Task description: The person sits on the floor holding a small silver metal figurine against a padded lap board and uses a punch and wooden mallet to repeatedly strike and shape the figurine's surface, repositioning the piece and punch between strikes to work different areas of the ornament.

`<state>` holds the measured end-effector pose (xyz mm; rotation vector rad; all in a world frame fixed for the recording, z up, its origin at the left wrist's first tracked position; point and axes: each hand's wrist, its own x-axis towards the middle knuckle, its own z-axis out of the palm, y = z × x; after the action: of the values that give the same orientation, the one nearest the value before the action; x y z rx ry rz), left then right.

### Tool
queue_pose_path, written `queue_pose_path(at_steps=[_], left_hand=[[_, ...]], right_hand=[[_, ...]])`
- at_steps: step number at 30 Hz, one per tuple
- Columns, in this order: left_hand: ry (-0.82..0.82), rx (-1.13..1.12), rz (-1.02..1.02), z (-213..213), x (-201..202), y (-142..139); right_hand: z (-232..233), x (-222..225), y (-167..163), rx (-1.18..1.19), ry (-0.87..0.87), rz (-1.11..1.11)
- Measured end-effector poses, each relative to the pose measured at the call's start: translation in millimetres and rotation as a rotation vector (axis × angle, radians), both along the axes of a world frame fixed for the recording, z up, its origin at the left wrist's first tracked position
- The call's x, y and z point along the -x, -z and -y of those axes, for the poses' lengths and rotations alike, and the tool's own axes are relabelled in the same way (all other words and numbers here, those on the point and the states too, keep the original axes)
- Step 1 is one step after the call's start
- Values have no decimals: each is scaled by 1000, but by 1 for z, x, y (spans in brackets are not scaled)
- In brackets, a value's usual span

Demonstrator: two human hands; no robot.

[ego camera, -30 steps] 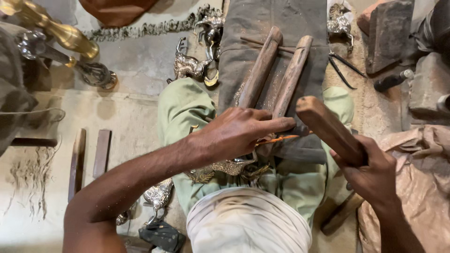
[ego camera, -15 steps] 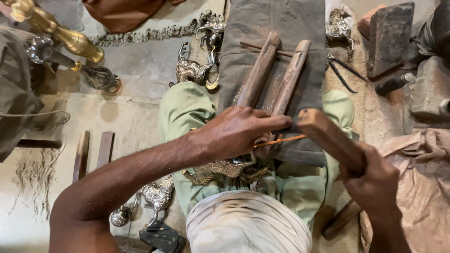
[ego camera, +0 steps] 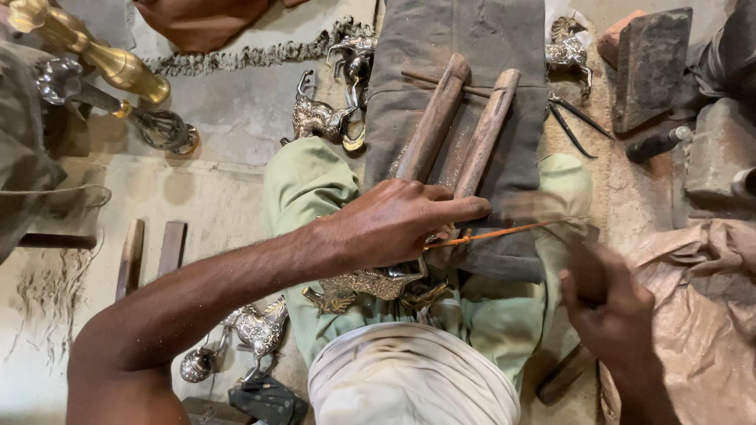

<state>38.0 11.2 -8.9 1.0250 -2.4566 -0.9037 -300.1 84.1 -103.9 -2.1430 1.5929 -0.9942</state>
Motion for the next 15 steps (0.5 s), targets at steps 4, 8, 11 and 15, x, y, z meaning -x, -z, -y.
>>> queue_pose_path(at_steps=[4, 8, 11, 15], left_hand=[[9, 28, -34, 1, -3, -1], [18, 3, 22, 1, -2, -2], [24, 11, 6, 2, -2, -3], [37, -9, -32, 4, -2, -6]], right_hand=[[0, 7, 5, -125, 59, 440], [-3, 19, 16, -7, -13, -200], [-8, 21, 24, -49, 199, 113], [-11, 21, 23, -212, 108, 139]])
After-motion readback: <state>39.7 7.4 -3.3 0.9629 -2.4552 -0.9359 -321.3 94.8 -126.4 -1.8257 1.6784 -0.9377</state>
